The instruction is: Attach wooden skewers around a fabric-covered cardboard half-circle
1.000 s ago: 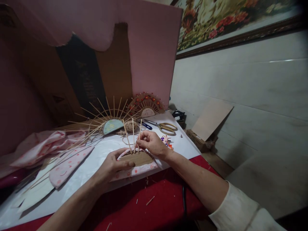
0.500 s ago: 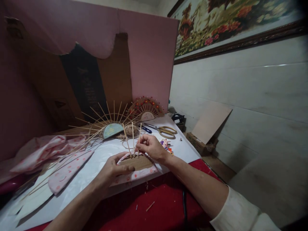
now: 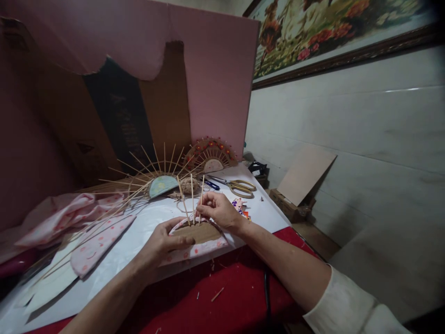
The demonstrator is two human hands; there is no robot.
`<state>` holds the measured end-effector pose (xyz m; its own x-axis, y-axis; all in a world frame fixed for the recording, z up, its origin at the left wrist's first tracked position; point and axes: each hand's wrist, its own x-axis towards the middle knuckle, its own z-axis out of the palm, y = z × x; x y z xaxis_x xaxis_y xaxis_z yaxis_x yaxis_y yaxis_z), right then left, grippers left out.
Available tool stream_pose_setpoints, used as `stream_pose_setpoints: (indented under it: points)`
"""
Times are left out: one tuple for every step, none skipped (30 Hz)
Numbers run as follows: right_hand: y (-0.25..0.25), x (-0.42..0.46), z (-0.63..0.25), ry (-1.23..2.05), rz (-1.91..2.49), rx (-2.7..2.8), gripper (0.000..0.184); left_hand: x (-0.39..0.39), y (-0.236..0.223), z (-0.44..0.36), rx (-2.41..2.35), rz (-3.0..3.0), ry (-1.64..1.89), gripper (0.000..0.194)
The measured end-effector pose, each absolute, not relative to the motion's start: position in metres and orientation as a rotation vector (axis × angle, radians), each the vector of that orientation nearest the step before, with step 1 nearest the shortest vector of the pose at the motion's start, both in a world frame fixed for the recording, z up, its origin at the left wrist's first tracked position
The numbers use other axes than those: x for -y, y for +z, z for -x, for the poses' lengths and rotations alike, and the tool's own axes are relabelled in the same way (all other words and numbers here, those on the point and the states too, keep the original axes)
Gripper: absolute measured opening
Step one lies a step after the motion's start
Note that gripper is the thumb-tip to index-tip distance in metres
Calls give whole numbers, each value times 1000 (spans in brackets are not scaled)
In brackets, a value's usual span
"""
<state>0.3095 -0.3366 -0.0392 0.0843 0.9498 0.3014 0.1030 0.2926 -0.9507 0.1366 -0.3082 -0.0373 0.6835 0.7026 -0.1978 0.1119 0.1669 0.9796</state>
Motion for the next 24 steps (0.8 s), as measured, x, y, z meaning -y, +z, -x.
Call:
stream_pose_setpoints:
  points:
    - [-39, 336, -309, 871, 1089, 1325, 10, 308, -37, -137, -745, -1358, 484, 47]
    - [-39, 336, -309, 877, 1084, 1317, 10, 309, -37, -137, -747, -1355, 491, 48]
    - [-39, 336, -309, 887, 1076, 1308, 10, 309, -37, -137, -753, -1354, 497, 50]
    - [-38, 336, -309, 899, 1070, 1297, 10, 309, -36, -137, -761, -1356, 501, 51]
    - [-38, 336, -308, 909, 1066, 1288, 10, 310, -36, -137, -768, -1359, 500, 51]
    - [-37, 337, -308, 917, 1065, 1282, 10, 310, -35, -137, -771, -1363, 493, 51]
    - [-37, 337, -308, 920, 1067, 1278, 10, 310, -34, -136, -768, -1365, 485, 50]
    - [-37, 337, -308, 920, 1069, 1277, 10, 311, -34, -136, -764, -1364, 482, 49]
    - [-36, 337, -308, 920, 1072, 1278, 10, 311, -33, -136, -761, -1364, 483, 48]
    - [-36, 338, -308, 922, 1073, 1280, 10, 311, -33, -136, -755, -1364, 483, 48]
    - [-36, 338, -308, 925, 1074, 1282, 10, 312, -32, -136, -750, -1365, 484, 48]
    - [-36, 338, -308, 928, 1076, 1284, 10, 312, -32, -136, -744, -1366, 481, 48]
    - [-36, 338, -308, 933, 1078, 1283, 10, 312, -32, -136, -738, -1365, 478, 48]
    - [-37, 338, -308, 938, 1078, 1280, 10, 312, -32, -136, -728, -1363, 473, 48]
    - [-37, 338, -309, 942, 1077, 1279, 10, 313, -32, -136, -722, -1358, 470, 48]
    - [-37, 338, -309, 943, 1073, 1276, 10, 313, -32, -136, -720, -1351, 472, 49]
    - [-38, 337, -309, 944, 1068, 1275, 10, 313, -32, -136, -723, -1344, 478, 49]
    - [-38, 337, -309, 943, 1064, 1275, 10, 313, -32, -136, -725, -1336, 481, 49]
    - [-38, 337, -309, 941, 1062, 1277, 11, 313, -33, -136, -728, -1327, 485, 49]
    - [-39, 336, -309, 937, 1064, 1278, 11, 313, -33, -135, -731, -1322, 484, 49]
    - [-39, 336, -309, 932, 1067, 1279, 11, 312, -33, -135, -731, -1317, 481, 49]
    - [-39, 336, -310, 929, 1071, 1282, 11, 312, -34, -135, -726, -1313, 478, 49]
    - [-39, 336, -310, 927, 1073, 1284, 11, 312, -34, -135, -722, -1313, 477, 48]
    - [-39, 336, -310, 926, 1074, 1286, 11, 312, -34, -136, -719, -1315, 479, 48]
